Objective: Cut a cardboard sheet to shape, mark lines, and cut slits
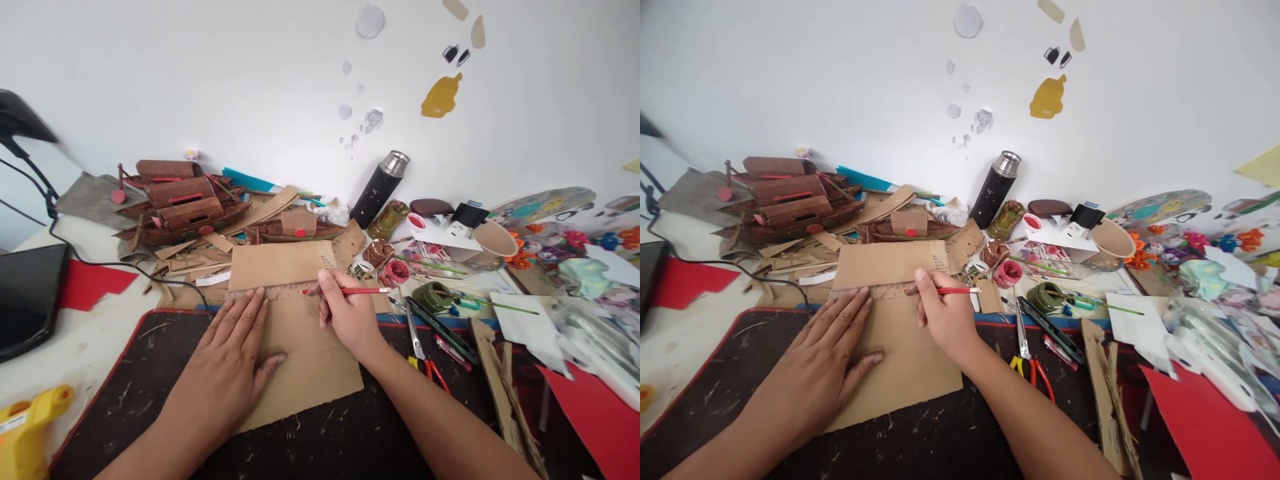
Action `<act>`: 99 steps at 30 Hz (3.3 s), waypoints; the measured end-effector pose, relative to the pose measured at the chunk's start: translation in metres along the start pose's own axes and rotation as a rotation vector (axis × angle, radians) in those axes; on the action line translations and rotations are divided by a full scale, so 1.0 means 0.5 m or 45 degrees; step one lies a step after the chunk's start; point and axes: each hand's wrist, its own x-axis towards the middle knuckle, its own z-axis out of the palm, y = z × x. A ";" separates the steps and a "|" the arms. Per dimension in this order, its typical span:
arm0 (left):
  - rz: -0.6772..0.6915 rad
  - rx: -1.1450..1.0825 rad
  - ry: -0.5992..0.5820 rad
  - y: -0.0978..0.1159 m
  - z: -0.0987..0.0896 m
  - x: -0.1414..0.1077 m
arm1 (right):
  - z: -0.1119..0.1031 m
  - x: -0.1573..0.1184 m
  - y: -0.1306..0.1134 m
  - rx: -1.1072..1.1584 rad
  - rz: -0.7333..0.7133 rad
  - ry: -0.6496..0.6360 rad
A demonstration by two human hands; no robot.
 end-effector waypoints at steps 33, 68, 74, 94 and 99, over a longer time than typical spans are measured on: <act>0.017 -0.009 -0.026 0.000 -0.007 0.002 | 0.033 0.055 0.055 -0.116 -0.072 -0.028; 0.011 -0.040 -0.047 0.000 -0.010 0.001 | 0.033 0.055 0.055 -0.171 -0.055 -0.045; 0.002 -0.064 -0.044 0.000 -0.010 -0.002 | 0.034 0.055 0.051 -0.197 -0.055 -0.046; -0.011 -0.032 -0.074 0.000 -0.006 -0.003 | 0.034 0.056 0.051 -0.223 -0.063 -0.058; 0.007 -0.020 -0.074 -0.002 -0.009 -0.001 | 0.034 0.055 0.050 -0.224 -0.065 -0.061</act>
